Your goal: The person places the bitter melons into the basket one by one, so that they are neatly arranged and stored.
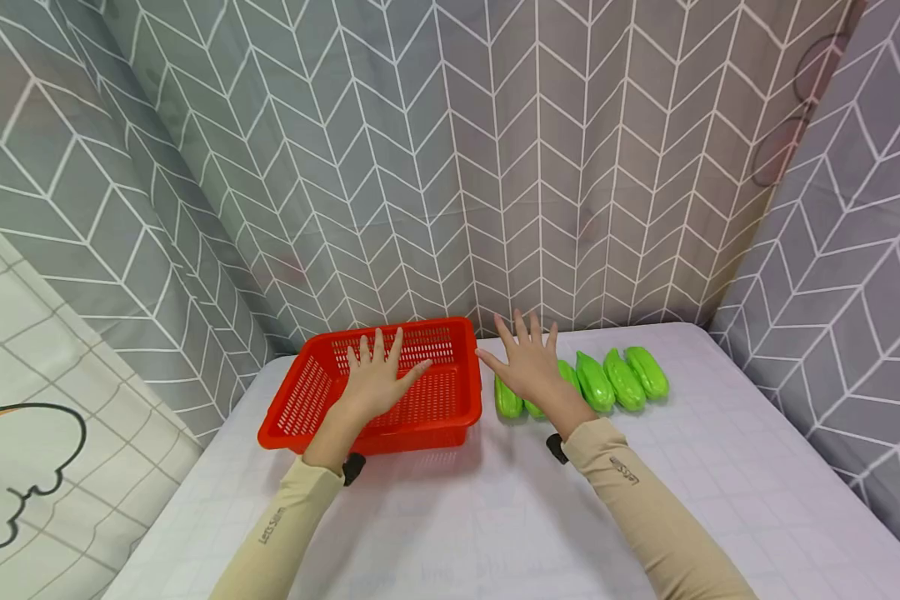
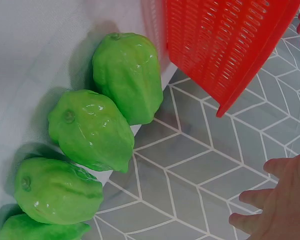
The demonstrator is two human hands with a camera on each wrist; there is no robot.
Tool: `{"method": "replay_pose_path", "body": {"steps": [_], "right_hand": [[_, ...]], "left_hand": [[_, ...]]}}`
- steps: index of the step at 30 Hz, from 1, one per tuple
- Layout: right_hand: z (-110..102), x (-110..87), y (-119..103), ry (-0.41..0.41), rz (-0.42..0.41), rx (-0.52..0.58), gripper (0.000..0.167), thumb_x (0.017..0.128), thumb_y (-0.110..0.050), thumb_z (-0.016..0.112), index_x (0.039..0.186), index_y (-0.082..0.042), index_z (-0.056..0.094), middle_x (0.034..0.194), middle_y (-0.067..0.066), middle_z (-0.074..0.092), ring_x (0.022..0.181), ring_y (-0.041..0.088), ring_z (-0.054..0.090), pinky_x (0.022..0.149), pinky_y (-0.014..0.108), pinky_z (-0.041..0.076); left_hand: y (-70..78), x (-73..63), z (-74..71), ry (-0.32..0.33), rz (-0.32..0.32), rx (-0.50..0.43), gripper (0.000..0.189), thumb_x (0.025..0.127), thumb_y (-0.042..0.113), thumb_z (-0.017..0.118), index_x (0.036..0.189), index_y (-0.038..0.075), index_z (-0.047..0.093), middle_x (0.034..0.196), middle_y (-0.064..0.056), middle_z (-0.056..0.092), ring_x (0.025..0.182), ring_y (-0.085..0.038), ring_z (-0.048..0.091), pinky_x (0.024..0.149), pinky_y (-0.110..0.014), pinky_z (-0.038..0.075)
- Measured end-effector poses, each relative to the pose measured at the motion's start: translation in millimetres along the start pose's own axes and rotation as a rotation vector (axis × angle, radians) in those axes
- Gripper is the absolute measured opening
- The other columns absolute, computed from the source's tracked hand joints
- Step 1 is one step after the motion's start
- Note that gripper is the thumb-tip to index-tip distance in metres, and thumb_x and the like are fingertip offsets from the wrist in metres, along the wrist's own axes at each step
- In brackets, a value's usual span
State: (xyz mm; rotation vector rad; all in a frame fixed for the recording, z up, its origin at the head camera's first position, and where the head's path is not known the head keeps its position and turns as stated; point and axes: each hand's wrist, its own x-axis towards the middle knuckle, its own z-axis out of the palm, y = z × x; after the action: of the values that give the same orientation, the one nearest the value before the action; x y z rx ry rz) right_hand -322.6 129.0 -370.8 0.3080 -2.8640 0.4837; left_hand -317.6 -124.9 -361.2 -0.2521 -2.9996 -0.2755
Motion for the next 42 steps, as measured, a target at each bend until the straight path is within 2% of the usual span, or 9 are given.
{"method": "replay_pose_path", "body": {"steps": [9,18,25,28,32,42], "right_hand": [[2,-3.1,0,-0.015,-0.004,0.02,0.075,0.099,-0.055,0.04,0.157,-0.014,0.018,0.162,0.024,0.011,0.149,0.048,0.002,0.113,0.07,-0.006],[11,-7.0,1,-0.053,0.003,0.06,0.075,0.099,-0.055,0.04,0.157,-0.012,0.019,0.162,0.025,0.011,0.149,0.048,-0.001,0.113,0.071,-0.005],[10,-7.8,3,-0.056,0.021,0.066,0.075,0.099,-0.056,0.039,0.157,-0.012,0.018,0.162,0.024,0.012,0.149,0.047,0.001,0.113,0.071,-0.004],[9,-5.7,5,-0.045,0.017,0.083,0.075,0.099,-0.056,0.038,0.156,-0.01,0.02,0.161,0.025,0.014,0.148,0.048,0.004,0.113,0.071,-0.003],[13,-2.5,8,-0.04,0.019,0.09,0.075,0.099,-0.056,0.037,0.156,-0.009,0.021,0.161,0.025,0.017,0.148,0.048,0.006,0.113,0.072,-0.001],[25,-1.0,12,-0.037,0.026,0.103,0.073,0.101,-0.054,0.036,0.155,-0.007,0.023,0.159,0.027,0.02,0.146,0.051,0.011,0.113,0.072,0.005]], "left_hand": [[1.1,-3.0,-0.8,-0.018,0.004,0.001,0.089,0.093,0.072,0.032,0.158,0.018,0.005,0.164,-0.022,0.002,0.149,-0.048,0.0,0.119,-0.063,0.002],[-8.4,-11.1,1.1,-0.034,-0.029,-0.007,0.089,0.093,0.071,0.033,0.158,0.018,0.005,0.164,-0.021,0.005,0.15,-0.047,0.001,0.119,-0.063,0.005],[-21.9,-13.6,-8.2,0.019,-0.017,-0.045,0.087,0.094,0.069,0.035,0.158,0.017,0.006,0.163,-0.024,0.006,0.149,-0.049,0.003,0.118,-0.065,0.006],[-33.7,-15.3,-16.9,0.044,-0.032,-0.053,0.086,0.096,0.067,0.035,0.158,0.017,0.005,0.162,-0.026,0.006,0.148,-0.051,0.004,0.117,-0.067,0.007],[-56.5,-18.8,-25.7,0.06,-0.073,-0.07,0.084,0.097,0.064,0.034,0.158,0.014,0.004,0.161,-0.03,0.007,0.147,-0.053,0.005,0.115,-0.068,0.008],[-135.0,-33.2,-33.8,0.085,-0.241,-0.129,0.084,0.1,0.059,0.031,0.157,0.005,0.002,0.155,-0.04,0.008,0.14,-0.063,0.01,0.111,-0.073,0.01]]}}
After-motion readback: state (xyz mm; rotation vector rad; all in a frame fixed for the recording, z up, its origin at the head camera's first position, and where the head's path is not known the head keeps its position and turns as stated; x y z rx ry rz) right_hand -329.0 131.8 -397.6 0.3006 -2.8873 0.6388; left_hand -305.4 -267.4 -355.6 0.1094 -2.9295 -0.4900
